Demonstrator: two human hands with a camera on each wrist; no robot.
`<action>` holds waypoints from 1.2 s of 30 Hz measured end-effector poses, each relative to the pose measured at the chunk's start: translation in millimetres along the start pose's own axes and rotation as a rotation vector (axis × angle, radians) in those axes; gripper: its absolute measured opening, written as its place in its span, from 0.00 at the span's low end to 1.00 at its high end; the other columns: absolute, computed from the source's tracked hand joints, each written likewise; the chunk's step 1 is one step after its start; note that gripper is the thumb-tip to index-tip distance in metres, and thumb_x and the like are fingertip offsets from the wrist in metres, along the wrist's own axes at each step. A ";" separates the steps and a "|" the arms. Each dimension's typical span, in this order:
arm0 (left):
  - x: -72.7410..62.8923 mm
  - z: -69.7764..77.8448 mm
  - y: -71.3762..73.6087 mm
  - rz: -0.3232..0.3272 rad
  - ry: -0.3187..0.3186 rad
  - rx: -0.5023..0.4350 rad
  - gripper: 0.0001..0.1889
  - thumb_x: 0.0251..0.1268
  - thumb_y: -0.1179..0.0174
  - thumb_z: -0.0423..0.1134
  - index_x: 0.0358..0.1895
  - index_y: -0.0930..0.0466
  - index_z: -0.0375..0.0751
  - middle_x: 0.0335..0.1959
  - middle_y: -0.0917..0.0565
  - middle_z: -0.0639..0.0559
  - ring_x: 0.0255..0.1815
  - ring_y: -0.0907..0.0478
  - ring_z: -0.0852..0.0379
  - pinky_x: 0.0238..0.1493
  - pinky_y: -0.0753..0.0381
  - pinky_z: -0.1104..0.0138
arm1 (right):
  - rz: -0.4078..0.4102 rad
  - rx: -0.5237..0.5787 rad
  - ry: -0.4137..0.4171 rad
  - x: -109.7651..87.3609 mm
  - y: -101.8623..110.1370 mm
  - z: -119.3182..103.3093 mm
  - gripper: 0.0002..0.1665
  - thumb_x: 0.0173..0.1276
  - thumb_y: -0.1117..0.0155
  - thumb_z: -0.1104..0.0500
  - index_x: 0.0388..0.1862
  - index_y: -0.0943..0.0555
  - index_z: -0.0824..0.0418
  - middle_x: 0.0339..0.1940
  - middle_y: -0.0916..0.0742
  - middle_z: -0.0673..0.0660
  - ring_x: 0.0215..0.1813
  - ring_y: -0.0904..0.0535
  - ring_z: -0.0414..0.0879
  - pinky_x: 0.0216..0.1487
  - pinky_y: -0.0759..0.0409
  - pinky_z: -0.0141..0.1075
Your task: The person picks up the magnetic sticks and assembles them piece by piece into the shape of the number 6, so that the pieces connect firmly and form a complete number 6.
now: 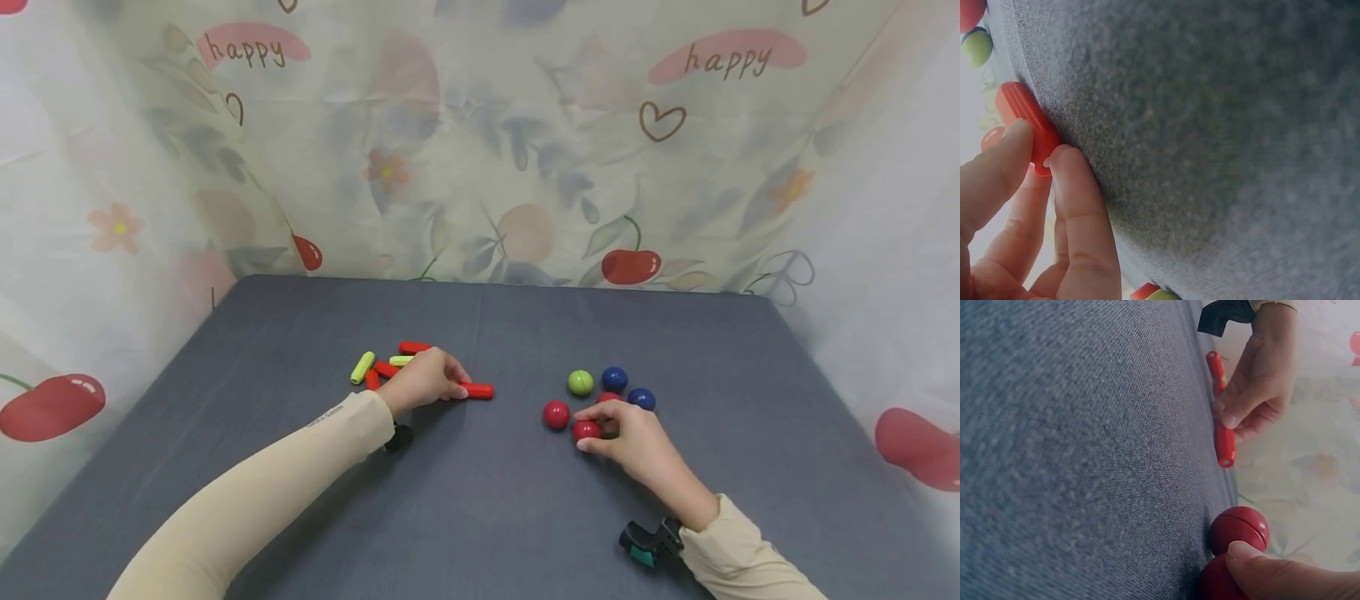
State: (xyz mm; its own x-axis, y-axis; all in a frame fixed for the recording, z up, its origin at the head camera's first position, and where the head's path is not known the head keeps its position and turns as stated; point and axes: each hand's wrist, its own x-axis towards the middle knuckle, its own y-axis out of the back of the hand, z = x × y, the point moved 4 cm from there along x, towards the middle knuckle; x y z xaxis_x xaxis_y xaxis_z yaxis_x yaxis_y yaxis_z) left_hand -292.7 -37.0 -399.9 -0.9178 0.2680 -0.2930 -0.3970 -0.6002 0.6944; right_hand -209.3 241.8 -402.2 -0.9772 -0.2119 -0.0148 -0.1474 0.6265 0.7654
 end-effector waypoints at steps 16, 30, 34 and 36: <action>1.7 2.3 -2.6 0.002 0.003 -0.015 0.05 0.57 0.31 0.33 0.37 0.13 0.43 0.32 0.15 0.52 0.31 0.23 0.58 0.33 0.23 0.68 | -0.020 -0.004 -0.043 -1.0 7.9 -7.1 0.21 0.57 0.26 0.55 0.50 0.16 0.59 0.44 0.13 0.56 0.40 0.15 0.45 0.36 0.22 0.32; -0.4 -1.6 -0.1 -0.004 0.034 -0.058 0.08 0.57 0.31 0.34 0.40 0.13 0.43 0.38 0.15 0.51 0.35 0.22 0.56 0.41 0.21 0.65 | 0.065 0.074 0.006 4.7 33.3 -53.0 0.25 0.61 0.28 0.52 0.56 0.19 0.56 0.49 0.13 0.58 0.47 0.16 0.48 0.38 0.21 0.35; -0.6 -1.3 0.0 -0.003 0.031 -0.056 0.08 0.57 0.31 0.34 0.40 0.13 0.43 0.38 0.15 0.51 0.35 0.22 0.55 0.41 0.21 0.65 | 0.082 0.099 0.008 12.5 29.5 -62.7 0.26 0.62 0.30 0.50 0.59 0.22 0.54 0.53 0.15 0.58 0.53 0.18 0.52 0.41 0.21 0.39; -0.9 -1.1 0.4 -0.002 0.033 -0.053 0.07 0.57 0.31 0.34 0.40 0.12 0.43 0.37 0.15 0.51 0.35 0.23 0.56 0.40 0.21 0.65 | 0.092 0.116 0.000 17.9 24.9 -66.3 0.27 0.63 0.31 0.50 0.61 0.23 0.54 0.56 0.16 0.59 0.55 0.18 0.54 0.43 0.21 0.40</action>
State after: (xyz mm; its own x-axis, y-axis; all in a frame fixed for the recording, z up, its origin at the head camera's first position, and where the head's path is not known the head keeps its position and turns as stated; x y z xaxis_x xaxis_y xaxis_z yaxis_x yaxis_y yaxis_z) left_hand -292.0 -38.2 -400.1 -0.9164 0.2449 -0.3165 -0.3980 -0.6393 0.6579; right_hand -220.3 203.9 -340.7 -0.9874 -0.1492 0.0518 -0.0738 0.7258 0.6839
